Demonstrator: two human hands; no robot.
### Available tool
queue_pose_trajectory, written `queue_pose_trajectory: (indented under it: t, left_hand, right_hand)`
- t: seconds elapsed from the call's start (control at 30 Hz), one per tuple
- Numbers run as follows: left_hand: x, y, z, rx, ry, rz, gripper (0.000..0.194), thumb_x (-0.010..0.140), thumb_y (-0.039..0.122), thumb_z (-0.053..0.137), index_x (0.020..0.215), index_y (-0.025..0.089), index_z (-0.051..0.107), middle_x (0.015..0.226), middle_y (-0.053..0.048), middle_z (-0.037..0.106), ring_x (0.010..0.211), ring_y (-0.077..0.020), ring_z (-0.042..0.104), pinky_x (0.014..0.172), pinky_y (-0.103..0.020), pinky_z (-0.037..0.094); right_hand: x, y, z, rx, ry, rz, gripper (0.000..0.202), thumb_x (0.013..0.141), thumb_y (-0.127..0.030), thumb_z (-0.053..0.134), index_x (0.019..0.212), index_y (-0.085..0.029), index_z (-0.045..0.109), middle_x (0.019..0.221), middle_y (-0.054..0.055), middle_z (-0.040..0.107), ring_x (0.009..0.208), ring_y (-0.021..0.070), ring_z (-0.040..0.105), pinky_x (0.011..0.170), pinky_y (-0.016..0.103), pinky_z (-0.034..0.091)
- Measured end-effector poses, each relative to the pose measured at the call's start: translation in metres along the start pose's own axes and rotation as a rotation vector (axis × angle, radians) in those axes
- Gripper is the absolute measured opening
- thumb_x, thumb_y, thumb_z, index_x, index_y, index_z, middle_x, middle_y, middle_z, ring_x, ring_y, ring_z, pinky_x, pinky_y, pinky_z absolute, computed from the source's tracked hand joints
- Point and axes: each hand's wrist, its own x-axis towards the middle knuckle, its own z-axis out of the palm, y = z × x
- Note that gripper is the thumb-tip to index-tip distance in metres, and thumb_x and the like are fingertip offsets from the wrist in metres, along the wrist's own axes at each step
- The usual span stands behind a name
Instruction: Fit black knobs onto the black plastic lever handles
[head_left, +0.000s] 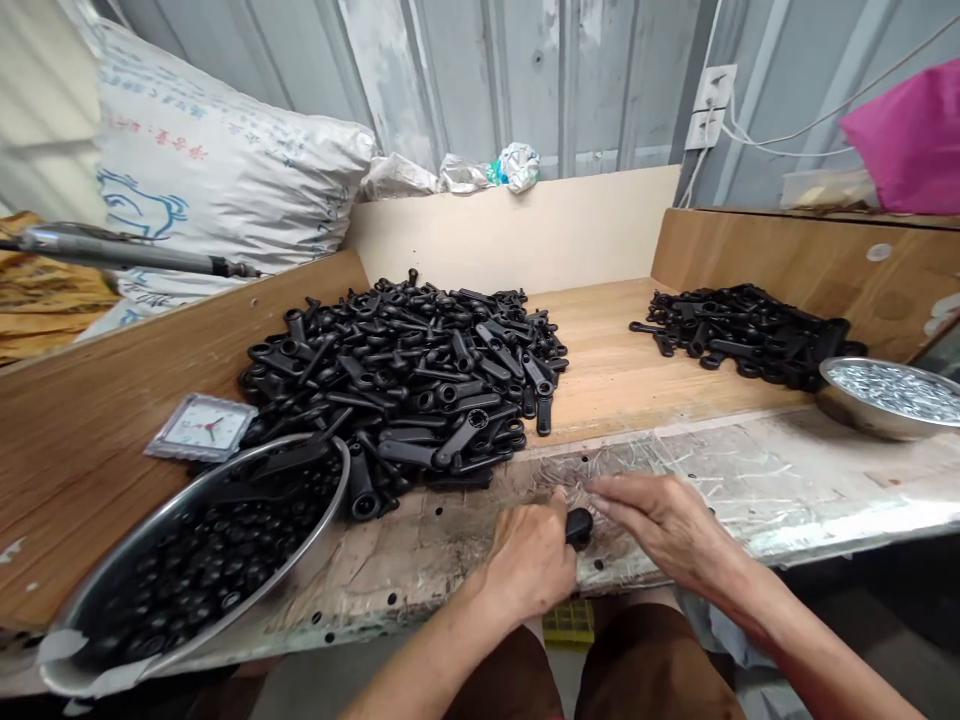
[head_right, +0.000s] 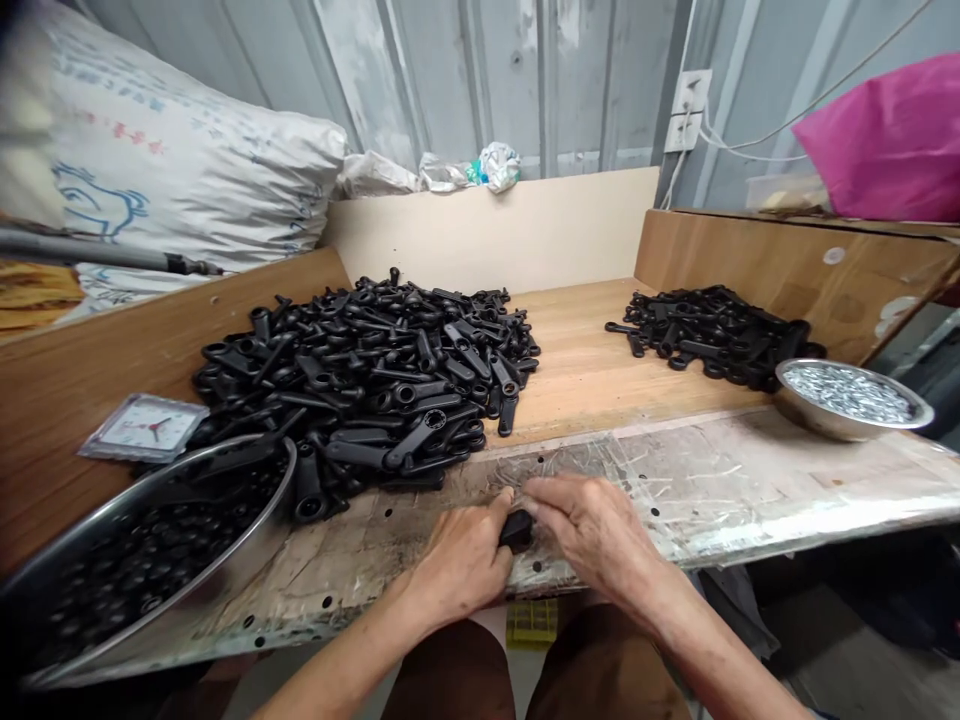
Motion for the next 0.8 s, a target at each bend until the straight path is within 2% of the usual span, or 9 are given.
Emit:
queue_pose_trajectory:
  t: [0.1, 0.2, 0.33, 0.4, 0.47, 0.53, 0.63, 0.73, 0.8]
  left_hand:
    - [0.005, 0.005, -0.003, 0.058, -0.125, -0.031, 0.052, 0.074, 0.009, 0.047, 0.124, 0.002, 0.037, 0.089, -0.014, 0.06, 0.085, -0.0278, 0.059, 0.076, -0.045, 0.049]
    - [0.008, 0.007, -0.005, 0.073, -0.19, -0.073, 0.038, 0.079, 0.015, 0.052, 0.115, 0.007, 0.044, 0.089, -0.01, 0.059, 0.085, -0.0221, 0.058, 0.078, -0.04, 0.05]
    - [0.008, 0.007, -0.012, 0.052, -0.204, -0.041, 0.022, 0.077, 0.013, 0.051, 0.098, 0.008, 0.054, 0.086, -0.01, 0.06, 0.083, -0.023, 0.059, 0.077, -0.041, 0.05]
    - [0.008, 0.005, -0.013, 0.029, -0.175, -0.009, 0.03, 0.072, 0.007, 0.047, 0.101, 0.007, 0.055, 0.086, -0.012, 0.061, 0.082, -0.0274, 0.06, 0.075, -0.044, 0.05]
    - [0.009, 0.0, -0.01, -0.002, -0.117, 0.01, 0.049, 0.067, 0.005, 0.044, 0.116, 0.005, 0.049, 0.089, -0.014, 0.061, 0.084, -0.0318, 0.059, 0.076, -0.047, 0.049]
    - [0.013, -0.009, -0.004, -0.048, -0.043, 0.023, 0.064, 0.064, 0.005, 0.046, 0.128, 0.005, 0.037, 0.091, -0.015, 0.061, 0.087, -0.0316, 0.058, 0.077, -0.046, 0.049]
    - [0.02, -0.029, 0.005, -0.168, 0.107, 0.071, 0.064, 0.07, 0.024, 0.053, 0.129, 0.009, 0.033, 0.1, -0.01, 0.058, 0.093, -0.0243, 0.056, 0.081, -0.037, 0.048]
    - [0.024, -0.048, 0.013, -0.276, 0.4, 0.166, 0.061, 0.079, 0.046, 0.047, 0.127, 0.013, 0.029, 0.111, -0.008, 0.05, 0.103, -0.0185, 0.048, 0.091, -0.03, 0.042]
    - [0.024, -0.056, 0.018, -0.295, 0.589, 0.258, 0.059, 0.084, 0.048, 0.043, 0.13, 0.015, 0.026, 0.11, -0.006, 0.05, 0.102, -0.0159, 0.048, 0.09, -0.026, 0.04]
  right_hand:
    - [0.002, 0.003, 0.013, -0.049, -0.167, -0.07, 0.029, 0.082, -0.026, 0.04, 0.074, -0.02, 0.067, 0.069, 0.005, 0.064, 0.064, 0.017, 0.059, 0.057, 0.023, 0.039]
    - [0.002, 0.011, 0.028, 0.04, -0.145, -0.081, 0.029, 0.083, -0.027, 0.039, 0.077, -0.019, 0.066, 0.072, 0.005, 0.065, 0.068, 0.018, 0.06, 0.06, 0.024, 0.041]
    - [0.005, 0.014, 0.028, 0.127, -0.16, -0.079, 0.028, 0.084, -0.03, 0.039, 0.081, -0.019, 0.064, 0.079, 0.006, 0.064, 0.077, 0.0189, 0.059, 0.068, 0.026, 0.042]
    - [0.007, 0.009, 0.022, 0.117, -0.194, -0.084, 0.021, 0.082, -0.026, 0.043, 0.083, -0.018, 0.063, 0.082, 0.005, 0.063, 0.081, 0.019, 0.058, 0.072, 0.027, 0.041]
    - [0.008, 0.004, 0.017, 0.107, -0.233, -0.052, 0.017, 0.075, -0.02, 0.05, 0.087, -0.018, 0.062, 0.082, 0.004, 0.063, 0.079, 0.0181, 0.057, 0.069, 0.025, 0.04]
    - [0.009, 0.003, 0.014, 0.117, -0.234, -0.011, 0.019, 0.071, -0.018, 0.054, 0.088, -0.019, 0.062, 0.077, 0.001, 0.064, 0.072, 0.0164, 0.057, 0.064, 0.023, 0.039]
    - [0.016, 0.013, 0.005, 0.122, -0.144, -0.023, 0.013, 0.074, -0.023, 0.053, 0.081, -0.018, 0.064, 0.067, 0.0, 0.062, 0.062, 0.0133, 0.055, 0.057, 0.02, 0.037]
    - [0.032, 0.041, -0.022, -0.02, -0.002, 0.036, 0.018, 0.078, -0.028, 0.05, 0.08, -0.018, 0.065, 0.062, -0.002, 0.061, 0.056, 0.0109, 0.054, 0.053, 0.018, 0.038]
    - [0.05, 0.069, -0.051, -0.182, 0.117, 0.164, 0.019, 0.079, -0.029, 0.05, 0.078, -0.018, 0.065, 0.061, -0.002, 0.062, 0.056, 0.0115, 0.056, 0.053, 0.018, 0.04]
